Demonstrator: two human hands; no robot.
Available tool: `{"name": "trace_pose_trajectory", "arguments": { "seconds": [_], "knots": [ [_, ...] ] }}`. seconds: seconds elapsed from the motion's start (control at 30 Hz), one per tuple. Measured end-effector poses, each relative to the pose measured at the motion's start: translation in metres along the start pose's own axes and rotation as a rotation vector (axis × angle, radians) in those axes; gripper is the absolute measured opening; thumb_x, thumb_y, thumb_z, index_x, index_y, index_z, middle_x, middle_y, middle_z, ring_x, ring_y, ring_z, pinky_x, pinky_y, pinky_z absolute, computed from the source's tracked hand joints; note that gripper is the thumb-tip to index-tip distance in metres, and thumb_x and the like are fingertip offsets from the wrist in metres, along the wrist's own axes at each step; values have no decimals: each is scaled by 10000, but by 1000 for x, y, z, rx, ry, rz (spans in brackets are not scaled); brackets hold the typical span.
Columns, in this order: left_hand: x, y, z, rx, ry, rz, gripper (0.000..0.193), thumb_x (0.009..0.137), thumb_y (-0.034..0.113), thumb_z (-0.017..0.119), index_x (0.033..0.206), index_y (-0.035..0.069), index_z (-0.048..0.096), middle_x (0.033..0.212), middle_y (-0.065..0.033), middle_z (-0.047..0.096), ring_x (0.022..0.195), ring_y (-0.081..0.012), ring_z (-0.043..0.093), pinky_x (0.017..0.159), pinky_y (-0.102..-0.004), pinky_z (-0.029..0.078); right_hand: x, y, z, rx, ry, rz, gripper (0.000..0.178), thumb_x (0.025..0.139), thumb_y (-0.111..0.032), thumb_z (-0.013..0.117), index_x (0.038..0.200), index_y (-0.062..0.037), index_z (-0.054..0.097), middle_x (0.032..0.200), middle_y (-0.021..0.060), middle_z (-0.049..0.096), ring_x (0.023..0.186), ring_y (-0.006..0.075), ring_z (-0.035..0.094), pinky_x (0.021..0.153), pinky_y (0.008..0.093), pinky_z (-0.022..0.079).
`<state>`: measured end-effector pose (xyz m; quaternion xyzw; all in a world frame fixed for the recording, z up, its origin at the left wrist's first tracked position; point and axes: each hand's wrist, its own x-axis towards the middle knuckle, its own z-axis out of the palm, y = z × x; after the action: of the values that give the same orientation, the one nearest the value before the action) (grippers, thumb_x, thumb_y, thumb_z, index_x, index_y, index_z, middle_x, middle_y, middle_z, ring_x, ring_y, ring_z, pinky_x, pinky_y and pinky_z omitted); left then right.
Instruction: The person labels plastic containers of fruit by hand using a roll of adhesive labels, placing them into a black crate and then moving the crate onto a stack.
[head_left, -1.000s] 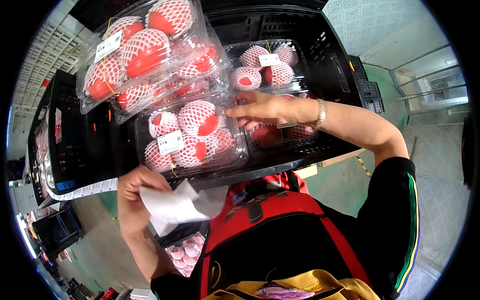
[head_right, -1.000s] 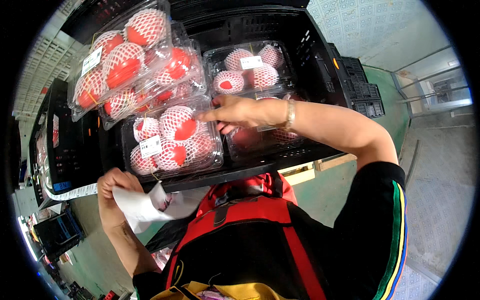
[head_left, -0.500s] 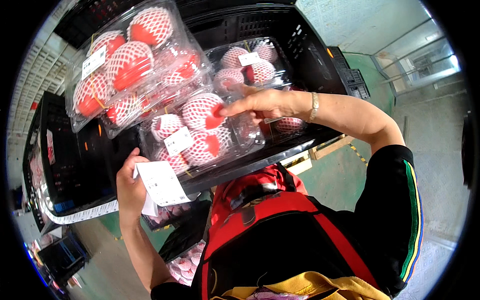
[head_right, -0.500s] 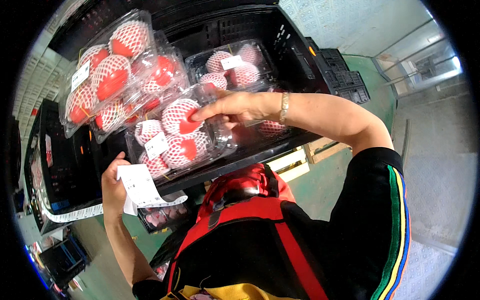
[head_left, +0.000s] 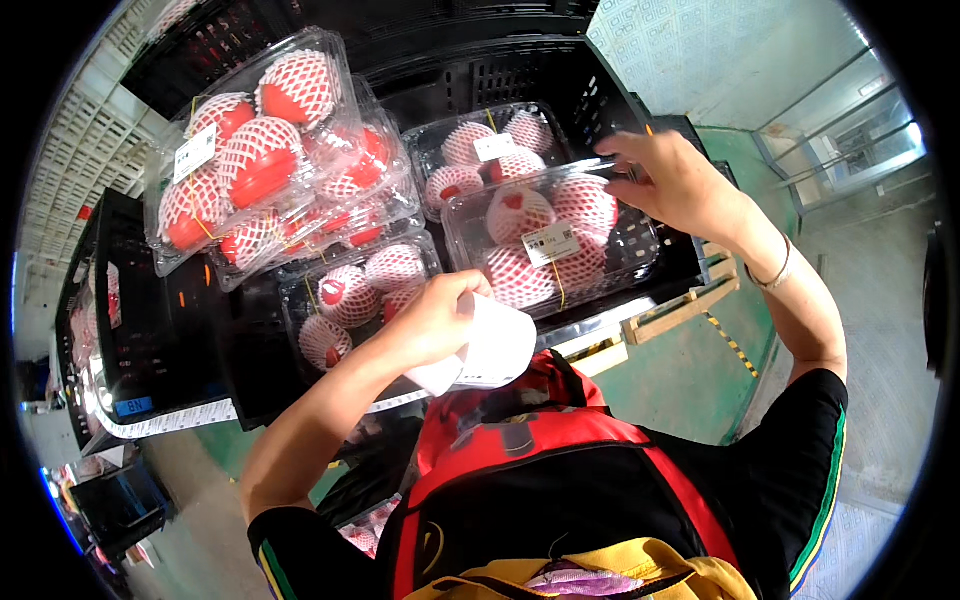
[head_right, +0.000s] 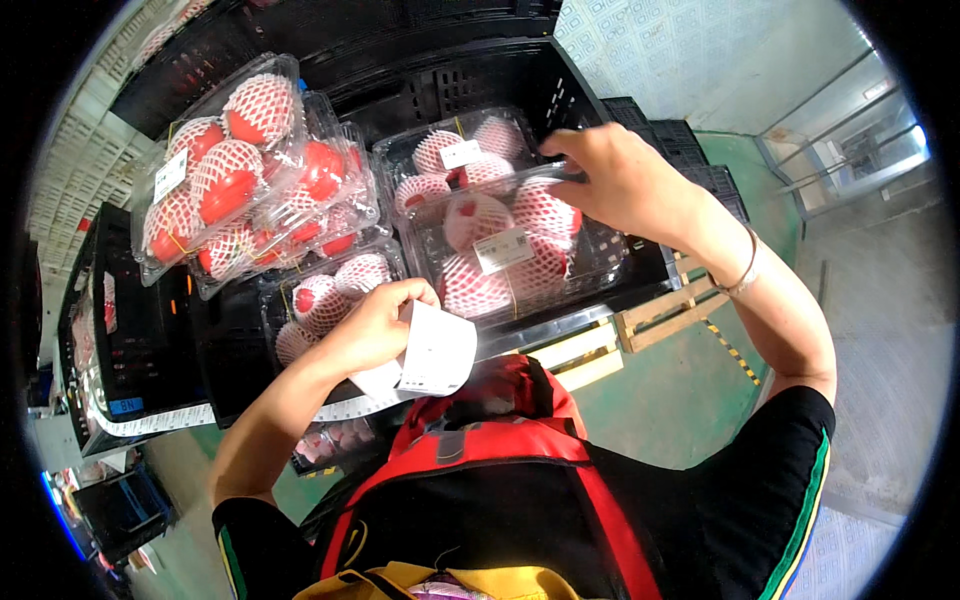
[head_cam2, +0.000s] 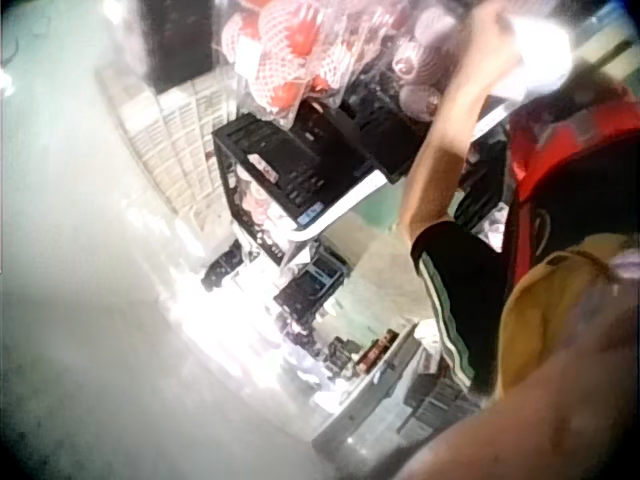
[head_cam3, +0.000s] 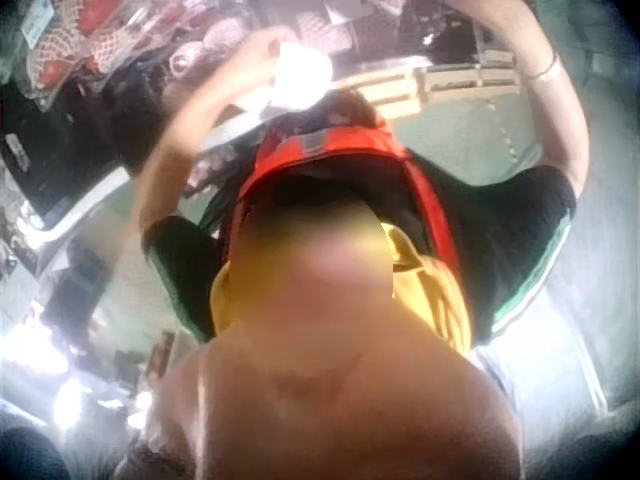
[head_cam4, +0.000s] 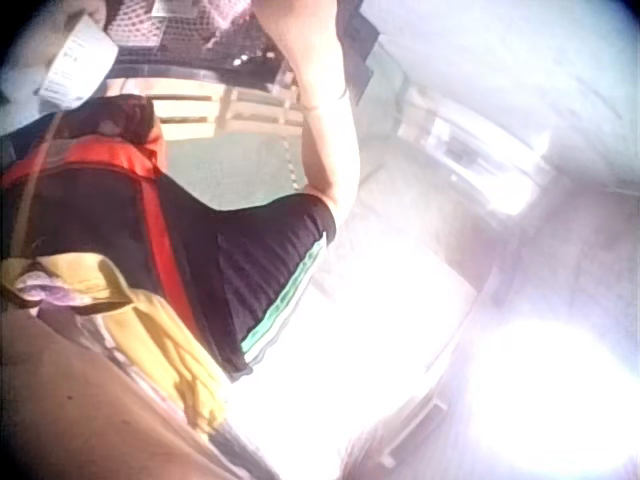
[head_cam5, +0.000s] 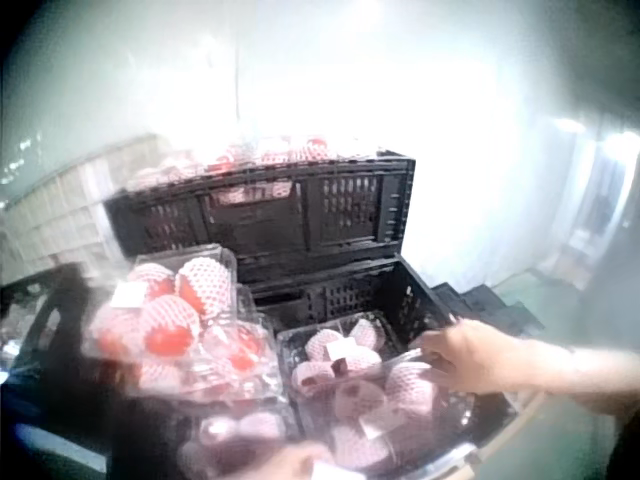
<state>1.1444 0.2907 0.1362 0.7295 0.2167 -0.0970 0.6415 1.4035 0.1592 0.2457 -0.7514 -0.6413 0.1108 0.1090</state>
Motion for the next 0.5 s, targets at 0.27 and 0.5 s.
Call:
{"name": "trace_pose_trajectory", "arguments": {
  "seconds": [0.27,0.5],
  "knots": [
    [-134,14,-104,-104,996,504,146,791,-74,525,908,-13,586,1128,-133,581,940,-182,597,816,-295,502,147,-45,36,1046,-72,-36,716,853,-459,610,1279,83,418,1046,207,590,900,235,630,779,328,535],
    [-156,-12,-199,-357,943,336,96,927,94,477,985,36,527,881,-33,593,796,-83,581,702,-229,475,219,-106,41,1088,-199,42,1069,746,-535,689,1401,90,121,1310,324,382,1028,341,587,820,420,522]
  ]
}}
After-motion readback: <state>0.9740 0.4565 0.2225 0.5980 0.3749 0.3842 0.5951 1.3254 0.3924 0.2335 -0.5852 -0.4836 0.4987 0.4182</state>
